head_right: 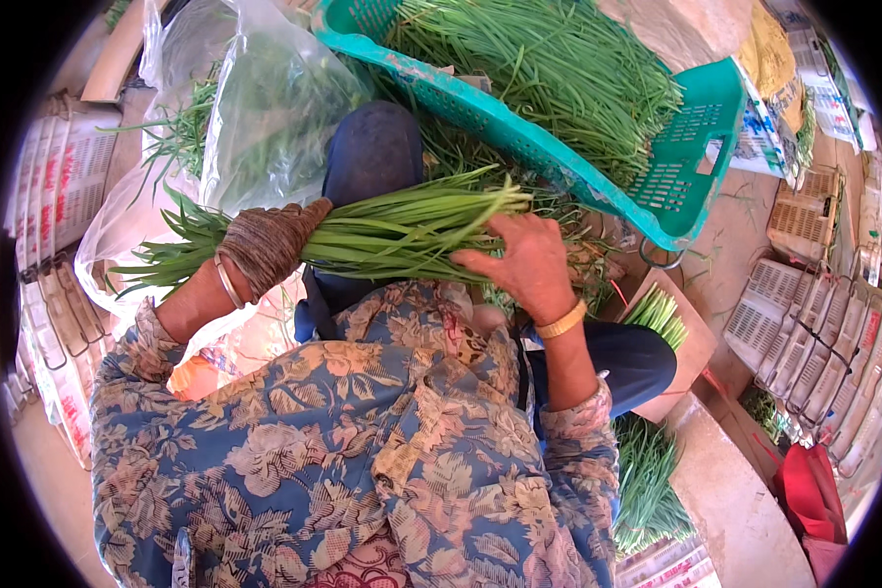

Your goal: The person bundles a large amount of green vegetables by hand, picking stalks from a green crate and tying them together with a thin strip on a cardboard surface.

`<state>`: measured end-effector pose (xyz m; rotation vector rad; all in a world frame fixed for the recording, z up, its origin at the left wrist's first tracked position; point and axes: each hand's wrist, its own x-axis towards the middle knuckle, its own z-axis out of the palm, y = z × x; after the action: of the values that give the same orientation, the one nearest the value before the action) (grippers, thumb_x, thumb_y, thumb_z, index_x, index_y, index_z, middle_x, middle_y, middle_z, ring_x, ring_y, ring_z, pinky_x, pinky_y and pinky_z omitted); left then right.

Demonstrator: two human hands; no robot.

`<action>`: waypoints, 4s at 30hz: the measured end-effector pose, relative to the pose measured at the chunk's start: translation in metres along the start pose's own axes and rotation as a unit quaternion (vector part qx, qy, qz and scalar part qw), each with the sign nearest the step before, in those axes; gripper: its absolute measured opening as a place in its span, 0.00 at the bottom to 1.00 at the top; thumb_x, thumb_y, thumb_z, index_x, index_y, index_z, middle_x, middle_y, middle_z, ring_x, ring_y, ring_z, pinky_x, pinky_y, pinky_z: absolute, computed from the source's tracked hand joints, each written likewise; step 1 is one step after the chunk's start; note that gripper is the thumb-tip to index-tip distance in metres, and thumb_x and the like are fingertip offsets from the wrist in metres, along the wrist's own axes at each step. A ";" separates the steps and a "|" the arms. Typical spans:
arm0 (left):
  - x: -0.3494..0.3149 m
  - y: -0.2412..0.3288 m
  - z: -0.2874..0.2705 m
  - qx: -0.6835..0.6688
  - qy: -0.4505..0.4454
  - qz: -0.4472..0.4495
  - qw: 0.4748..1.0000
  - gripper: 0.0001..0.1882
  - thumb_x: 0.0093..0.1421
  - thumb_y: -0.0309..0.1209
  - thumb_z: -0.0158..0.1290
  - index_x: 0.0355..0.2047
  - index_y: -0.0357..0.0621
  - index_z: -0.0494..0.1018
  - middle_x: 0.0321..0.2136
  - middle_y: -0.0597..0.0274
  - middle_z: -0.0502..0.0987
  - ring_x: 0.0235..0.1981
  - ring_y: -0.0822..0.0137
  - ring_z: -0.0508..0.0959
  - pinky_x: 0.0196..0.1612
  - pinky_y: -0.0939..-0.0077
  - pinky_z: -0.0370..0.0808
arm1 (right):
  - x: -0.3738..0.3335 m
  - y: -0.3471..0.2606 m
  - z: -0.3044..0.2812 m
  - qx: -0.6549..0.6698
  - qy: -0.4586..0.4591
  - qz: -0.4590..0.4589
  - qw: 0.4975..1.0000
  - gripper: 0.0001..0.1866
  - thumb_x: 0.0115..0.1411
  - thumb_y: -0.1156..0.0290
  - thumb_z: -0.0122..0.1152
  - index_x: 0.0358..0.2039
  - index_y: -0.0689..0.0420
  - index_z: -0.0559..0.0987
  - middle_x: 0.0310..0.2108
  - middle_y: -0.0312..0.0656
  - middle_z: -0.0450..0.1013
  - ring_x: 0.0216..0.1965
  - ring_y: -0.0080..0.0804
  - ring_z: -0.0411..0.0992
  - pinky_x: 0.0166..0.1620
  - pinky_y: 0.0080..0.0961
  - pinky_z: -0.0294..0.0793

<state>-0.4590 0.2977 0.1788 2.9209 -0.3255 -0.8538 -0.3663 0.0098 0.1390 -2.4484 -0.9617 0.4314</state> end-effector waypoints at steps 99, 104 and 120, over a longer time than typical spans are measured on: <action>0.010 -0.020 0.021 -0.189 0.009 -0.112 0.976 0.40 0.40 0.35 0.59 0.54 0.47 0.55 0.25 0.47 0.74 0.28 0.51 0.75 0.31 0.66 0.72 | -0.027 0.082 0.059 0.617 0.285 0.292 0.673 0.03 0.48 0.79 0.58 0.25 0.58 0.75 0.21 0.35 0.72 0.19 0.17 0.67 0.23 0.12 0.66; 0.010 -0.018 0.006 -0.293 0.012 -0.066 0.954 0.32 0.40 0.28 0.58 0.48 0.41 0.61 0.26 0.50 0.75 0.29 0.55 0.75 0.33 0.71 0.71 | -0.035 0.075 0.048 0.540 0.130 0.366 0.747 0.07 0.53 0.68 0.57 0.28 0.59 0.76 0.20 0.33 0.72 0.18 0.16 0.67 0.20 0.11 0.63; 0.005 0.004 0.009 -0.528 -0.014 -0.110 0.842 0.38 0.36 0.19 0.59 0.51 0.39 0.59 0.37 0.65 0.72 0.38 0.76 0.69 0.43 0.79 0.68 | 0.022 -0.050 0.045 0.281 0.120 0.087 0.948 0.07 0.50 0.70 0.58 0.29 0.59 0.76 0.19 0.40 0.71 0.17 0.23 0.68 0.23 0.17 0.67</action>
<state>-0.4608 0.2923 0.1693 1.9034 0.3909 -0.7439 -0.3980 0.0711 0.1254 -2.0026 -0.4407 0.3884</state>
